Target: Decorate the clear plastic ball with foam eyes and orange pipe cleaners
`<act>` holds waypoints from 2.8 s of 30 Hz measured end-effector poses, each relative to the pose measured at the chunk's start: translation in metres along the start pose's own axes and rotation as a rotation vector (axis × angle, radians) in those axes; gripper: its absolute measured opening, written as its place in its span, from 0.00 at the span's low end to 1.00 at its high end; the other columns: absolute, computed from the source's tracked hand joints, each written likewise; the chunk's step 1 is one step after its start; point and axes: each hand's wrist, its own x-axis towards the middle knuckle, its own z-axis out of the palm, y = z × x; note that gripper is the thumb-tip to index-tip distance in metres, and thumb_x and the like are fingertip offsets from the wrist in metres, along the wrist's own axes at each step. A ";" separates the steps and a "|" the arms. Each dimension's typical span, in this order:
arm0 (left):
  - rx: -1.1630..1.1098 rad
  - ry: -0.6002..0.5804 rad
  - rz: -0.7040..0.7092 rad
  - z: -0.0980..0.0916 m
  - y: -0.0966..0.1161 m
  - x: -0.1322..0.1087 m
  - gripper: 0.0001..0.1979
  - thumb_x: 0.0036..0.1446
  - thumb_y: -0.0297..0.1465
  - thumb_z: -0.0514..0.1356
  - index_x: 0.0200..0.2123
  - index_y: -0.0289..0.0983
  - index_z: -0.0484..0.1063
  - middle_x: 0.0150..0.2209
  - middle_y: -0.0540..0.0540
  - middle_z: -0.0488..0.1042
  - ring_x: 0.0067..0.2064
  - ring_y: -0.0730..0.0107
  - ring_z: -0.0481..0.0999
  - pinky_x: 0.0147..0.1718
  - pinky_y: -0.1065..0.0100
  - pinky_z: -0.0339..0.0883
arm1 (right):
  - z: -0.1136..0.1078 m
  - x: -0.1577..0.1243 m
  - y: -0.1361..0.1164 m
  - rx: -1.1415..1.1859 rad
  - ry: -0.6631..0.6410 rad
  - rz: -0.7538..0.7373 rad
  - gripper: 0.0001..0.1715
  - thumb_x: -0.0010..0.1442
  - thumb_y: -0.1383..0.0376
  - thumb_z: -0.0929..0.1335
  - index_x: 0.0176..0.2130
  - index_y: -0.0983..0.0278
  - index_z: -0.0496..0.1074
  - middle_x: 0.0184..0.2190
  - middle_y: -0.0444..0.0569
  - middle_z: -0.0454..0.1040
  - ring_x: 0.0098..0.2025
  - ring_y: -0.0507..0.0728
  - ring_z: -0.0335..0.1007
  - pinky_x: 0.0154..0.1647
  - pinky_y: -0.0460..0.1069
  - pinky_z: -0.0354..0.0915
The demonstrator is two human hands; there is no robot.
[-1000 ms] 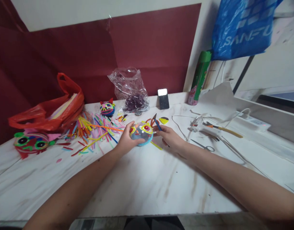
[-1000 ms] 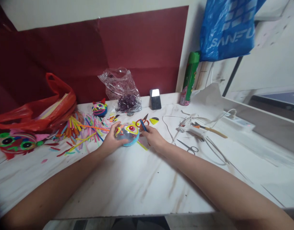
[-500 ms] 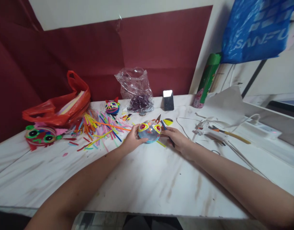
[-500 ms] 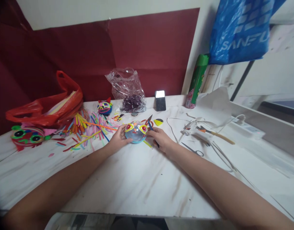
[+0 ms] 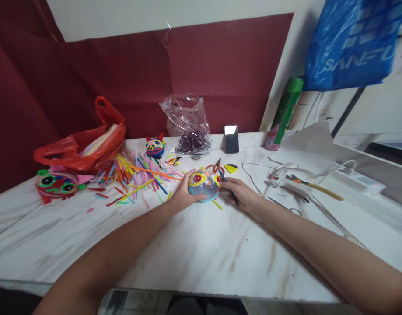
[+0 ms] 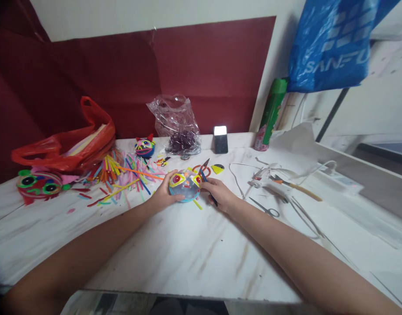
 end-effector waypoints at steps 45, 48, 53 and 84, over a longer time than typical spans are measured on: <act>0.233 -0.019 0.157 0.009 0.004 -0.009 0.48 0.39 0.33 0.71 0.62 0.38 0.55 0.63 0.37 0.59 0.62 0.46 0.62 0.61 0.52 0.55 | -0.008 -0.021 -0.001 -1.237 -0.023 -0.963 0.20 0.58 0.66 0.63 0.49 0.60 0.74 0.31 0.50 0.70 0.32 0.54 0.66 0.29 0.45 0.61; 0.237 -0.007 0.165 0.011 0.005 -0.008 0.47 0.39 0.32 0.71 0.62 0.39 0.55 0.62 0.38 0.60 0.61 0.46 0.62 0.60 0.51 0.56 | -0.007 -0.021 -0.002 -1.202 -0.032 -0.906 0.21 0.58 0.65 0.64 0.50 0.61 0.74 0.33 0.51 0.70 0.32 0.55 0.67 0.30 0.47 0.63; 0.248 0.042 0.152 0.013 0.008 -0.009 0.46 0.38 0.31 0.71 0.61 0.37 0.56 0.62 0.36 0.59 0.62 0.46 0.61 0.61 0.51 0.55 | -0.003 -0.021 -0.007 -0.943 0.106 -0.879 0.22 0.60 0.64 0.63 0.53 0.58 0.71 0.34 0.49 0.71 0.36 0.57 0.69 0.40 0.51 0.67; 0.059 0.123 0.062 0.009 0.004 -0.002 0.22 0.52 0.35 0.63 0.50 0.37 0.64 0.46 0.42 0.73 0.47 0.61 0.74 0.44 0.62 0.70 | -0.009 0.002 0.009 -0.200 0.052 -0.077 0.25 0.50 0.47 0.72 0.37 0.64 0.72 0.28 0.44 0.71 0.18 0.45 0.55 0.09 0.40 0.48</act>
